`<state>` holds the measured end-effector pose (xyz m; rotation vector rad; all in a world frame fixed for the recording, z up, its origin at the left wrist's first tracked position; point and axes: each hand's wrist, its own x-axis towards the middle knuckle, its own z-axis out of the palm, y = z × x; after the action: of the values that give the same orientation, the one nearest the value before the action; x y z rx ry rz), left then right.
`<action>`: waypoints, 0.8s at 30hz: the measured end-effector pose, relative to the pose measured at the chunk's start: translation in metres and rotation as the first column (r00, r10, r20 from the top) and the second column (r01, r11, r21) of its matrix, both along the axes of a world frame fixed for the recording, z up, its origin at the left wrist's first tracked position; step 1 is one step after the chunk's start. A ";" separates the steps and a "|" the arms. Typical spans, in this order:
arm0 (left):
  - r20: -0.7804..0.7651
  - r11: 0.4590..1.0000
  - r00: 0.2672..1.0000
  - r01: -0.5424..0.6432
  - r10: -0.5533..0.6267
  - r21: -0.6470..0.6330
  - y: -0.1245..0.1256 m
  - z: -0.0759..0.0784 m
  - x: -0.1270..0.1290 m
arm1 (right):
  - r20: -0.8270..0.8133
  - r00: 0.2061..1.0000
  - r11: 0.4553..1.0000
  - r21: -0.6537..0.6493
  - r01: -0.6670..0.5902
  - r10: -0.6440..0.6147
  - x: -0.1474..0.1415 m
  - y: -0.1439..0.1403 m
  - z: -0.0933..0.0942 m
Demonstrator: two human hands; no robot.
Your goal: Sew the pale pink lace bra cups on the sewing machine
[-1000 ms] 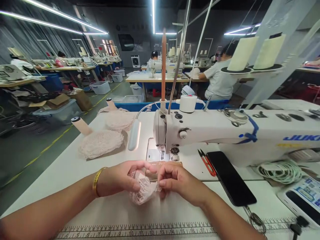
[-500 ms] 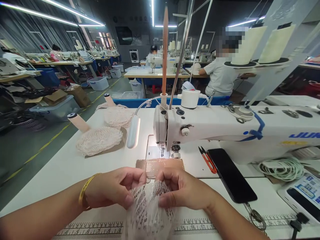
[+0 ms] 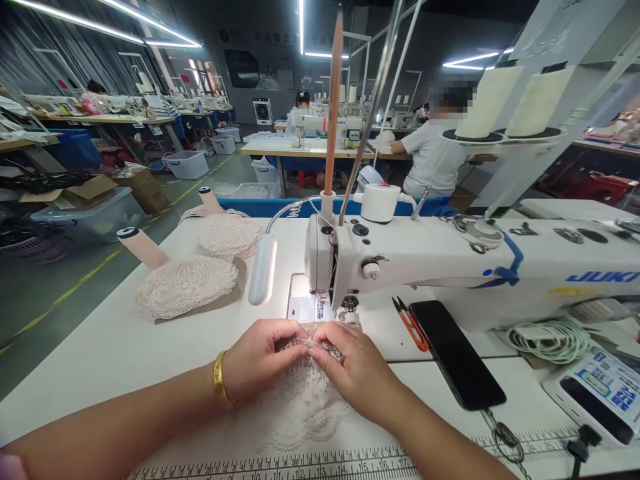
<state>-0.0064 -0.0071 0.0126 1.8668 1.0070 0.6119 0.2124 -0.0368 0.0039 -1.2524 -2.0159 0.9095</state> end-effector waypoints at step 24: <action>0.199 0.995 0.974 -0.101 0.104 -0.027 -0.008 -0.004 0.011 | -0.062 0.998 0.994 0.105 0.034 -0.027 -0.003 -0.005 -0.002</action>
<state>0.0050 -0.0153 0.0089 1.7072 0.9761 0.8331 0.2096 -0.0418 0.0017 -1.1807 -1.9658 0.8062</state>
